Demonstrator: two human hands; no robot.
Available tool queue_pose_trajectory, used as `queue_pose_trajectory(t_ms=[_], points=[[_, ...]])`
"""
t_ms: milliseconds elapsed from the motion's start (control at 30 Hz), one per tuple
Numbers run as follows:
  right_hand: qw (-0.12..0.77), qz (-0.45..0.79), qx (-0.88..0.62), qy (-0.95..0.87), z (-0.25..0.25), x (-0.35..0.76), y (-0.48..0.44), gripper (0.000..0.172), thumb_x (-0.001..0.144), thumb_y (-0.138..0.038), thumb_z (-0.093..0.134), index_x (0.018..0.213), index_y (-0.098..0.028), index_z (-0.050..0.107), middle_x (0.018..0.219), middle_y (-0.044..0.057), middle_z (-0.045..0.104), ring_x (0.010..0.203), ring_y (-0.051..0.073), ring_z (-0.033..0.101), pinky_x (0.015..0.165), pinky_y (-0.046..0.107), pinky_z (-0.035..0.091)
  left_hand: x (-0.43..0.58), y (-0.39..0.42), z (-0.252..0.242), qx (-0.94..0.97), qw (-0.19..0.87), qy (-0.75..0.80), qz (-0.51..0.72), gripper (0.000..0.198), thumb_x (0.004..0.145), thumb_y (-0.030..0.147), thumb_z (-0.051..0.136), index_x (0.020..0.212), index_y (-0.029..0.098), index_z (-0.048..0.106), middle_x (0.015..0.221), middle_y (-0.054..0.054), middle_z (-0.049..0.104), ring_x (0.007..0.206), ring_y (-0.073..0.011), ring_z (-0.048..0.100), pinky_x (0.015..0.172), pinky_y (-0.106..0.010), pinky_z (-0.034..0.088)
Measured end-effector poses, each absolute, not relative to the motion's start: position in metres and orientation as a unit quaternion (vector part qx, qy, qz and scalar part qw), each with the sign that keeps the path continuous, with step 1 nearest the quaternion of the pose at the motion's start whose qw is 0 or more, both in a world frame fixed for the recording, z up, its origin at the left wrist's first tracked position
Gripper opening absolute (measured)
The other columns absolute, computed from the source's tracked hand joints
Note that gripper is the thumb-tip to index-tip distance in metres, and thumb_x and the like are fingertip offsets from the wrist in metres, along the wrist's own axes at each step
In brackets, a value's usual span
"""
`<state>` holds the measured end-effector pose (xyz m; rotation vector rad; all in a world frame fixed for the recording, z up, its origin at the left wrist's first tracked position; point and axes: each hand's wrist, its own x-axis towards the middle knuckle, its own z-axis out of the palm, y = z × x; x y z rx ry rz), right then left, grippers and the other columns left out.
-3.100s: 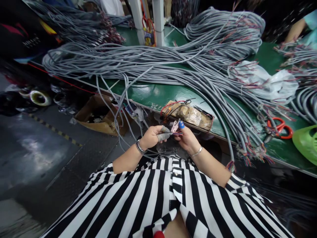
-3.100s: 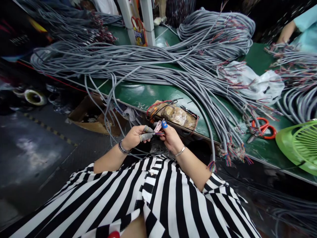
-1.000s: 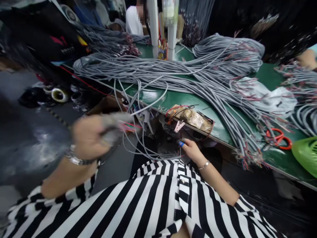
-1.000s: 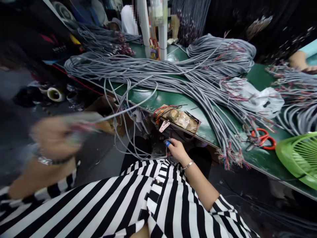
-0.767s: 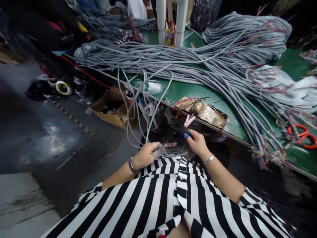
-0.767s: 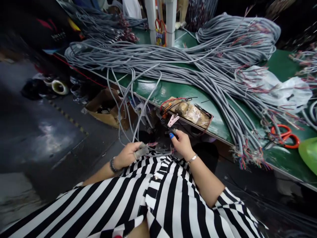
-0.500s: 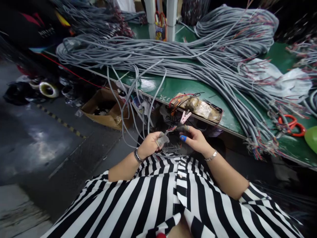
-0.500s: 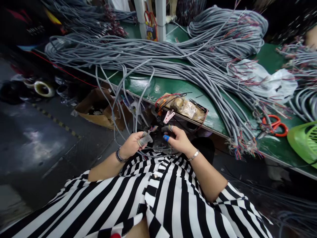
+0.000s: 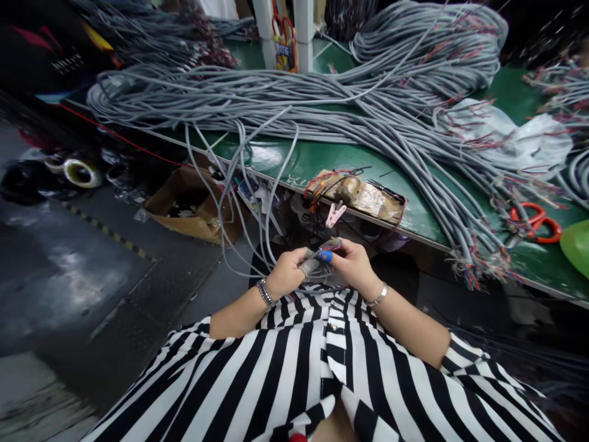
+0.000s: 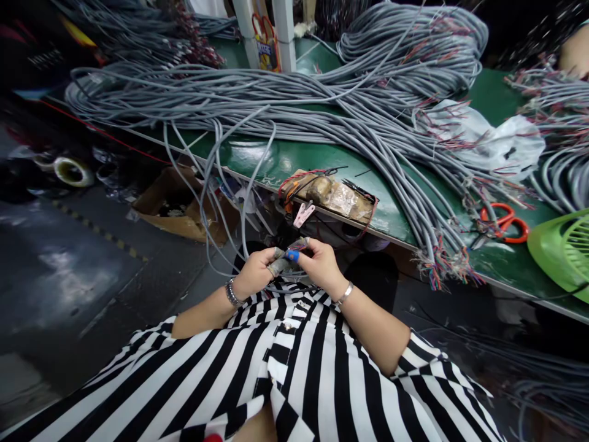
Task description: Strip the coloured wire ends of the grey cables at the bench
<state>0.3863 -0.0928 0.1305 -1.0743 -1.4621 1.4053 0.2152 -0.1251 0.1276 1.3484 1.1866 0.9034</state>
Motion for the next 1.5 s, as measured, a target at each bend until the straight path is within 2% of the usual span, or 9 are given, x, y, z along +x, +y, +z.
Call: queue_pose_trajectory(t_ms=[200,367,567,700,833,1100,1200,1300,1500], points=[[0.403,0.653,-0.384,-0.514,0.125,0.391,-0.093,0.026,0.07,-0.04,0.074,0.081,-0.017,0.068,0.07,0.001,0.063,0.055,0.009,0.048,0.051,0.022,0.041,0.211,-0.124,0.123,0.456,0.647,0.459,0.403,0.04,0.072,0.052,0.068,0.075,0.014,0.055,0.052,0.005,0.047,0.043,-0.0041,0.038,0.043,-0.016,0.031],[0.333,0.805,-0.328,-0.366,0.124,0.391,-0.086,0.028,0.064,-0.036,0.075,0.075,-0.017,0.058,0.059,-0.004,0.055,0.039,0.002,0.025,0.038,0.017,0.012,0.208,-0.119,0.114,0.439,0.688,0.414,0.404,0.043,0.071,0.054,0.07,0.075,0.013,0.056,0.051,0.005,0.048,0.043,-0.004,0.037,0.044,-0.016,0.033],[0.216,0.856,-0.317,-0.346,0.125,0.395,-0.077,0.021,0.06,-0.028,0.068,0.067,-0.017,0.052,0.043,-0.009,0.039,0.037,0.002,0.02,0.037,0.017,0.008,0.203,-0.113,0.112,0.505,0.703,0.388,0.315,0.044,0.069,0.052,0.072,0.079,0.011,0.061,0.063,-0.002,0.061,0.053,-0.0086,0.053,0.055,-0.022,0.046],[0.195,0.812,-0.387,-0.391,0.126,0.391,-0.079,0.02,0.059,-0.03,0.067,0.063,-0.016,0.053,0.045,-0.008,0.044,0.036,0.002,0.027,0.037,0.017,0.016,0.199,-0.111,0.125,0.634,0.607,0.364,0.311,0.036,0.073,0.046,0.072,0.079,0.011,0.067,0.072,-0.005,0.064,0.066,-0.0127,0.059,0.066,-0.024,0.049],[0.282,0.694,-0.482,-0.455,0.119,0.389,-0.077,0.026,0.061,-0.036,0.069,0.062,-0.017,0.052,0.052,-0.005,0.05,0.046,0.007,0.041,0.045,0.02,0.032,0.198,-0.112,0.133,0.732,0.523,0.308,0.309,0.028,0.083,0.04,0.063,0.084,0.013,0.069,0.077,-0.007,0.066,0.071,-0.0147,0.062,0.069,-0.025,0.049],[0.4,0.641,-0.508,-0.413,0.112,0.411,-0.081,0.033,0.068,-0.046,0.069,0.076,-0.018,0.054,0.055,-0.007,0.044,0.044,0.005,0.029,0.041,0.02,0.022,0.191,-0.112,0.12,0.829,0.199,0.394,0.344,0.016,0.085,0.027,0.057,0.088,0.016,0.068,0.073,-0.006,0.065,0.069,-0.0145,0.058,0.067,-0.026,0.044],[0.445,0.6,-0.476,-0.463,0.118,0.417,-0.087,0.032,0.072,-0.045,0.069,0.088,-0.019,0.058,0.069,-0.002,0.056,0.053,0.007,0.043,0.047,0.021,0.035,0.189,-0.112,0.118,0.832,0.14,0.407,0.349,0.013,0.085,0.024,0.057,0.088,0.016,0.067,0.073,-0.005,0.065,0.068,-0.0147,0.057,0.066,-0.027,0.043],[0.455,0.558,-0.447,-0.531,0.123,0.414,-0.089,0.032,0.071,-0.042,0.071,0.091,-0.02,0.059,0.086,0.002,0.062,0.073,0.013,0.056,0.065,0.027,0.047,0.191,-0.114,0.119,0.844,0.099,0.411,0.33,0.013,0.085,0.021,0.054,0.083,0.017,0.066,0.072,-0.005,0.064,0.067,-0.0147,0.056,0.065,-0.027,0.043],[0.416,0.59,-0.456,-0.519,0.128,0.396,-0.087,0.04,0.062,-0.037,0.078,0.088,-0.019,0.053,0.074,-0.001,0.06,0.064,0.011,0.055,0.062,0.027,0.049,0.196,-0.117,0.119,0.862,0.037,0.404,0.305,0.015,0.081,0.015,0.049,0.075,0.016,0.062,0.071,-0.006,0.062,0.065,-0.0147,0.052,0.062,-0.028,0.04]])
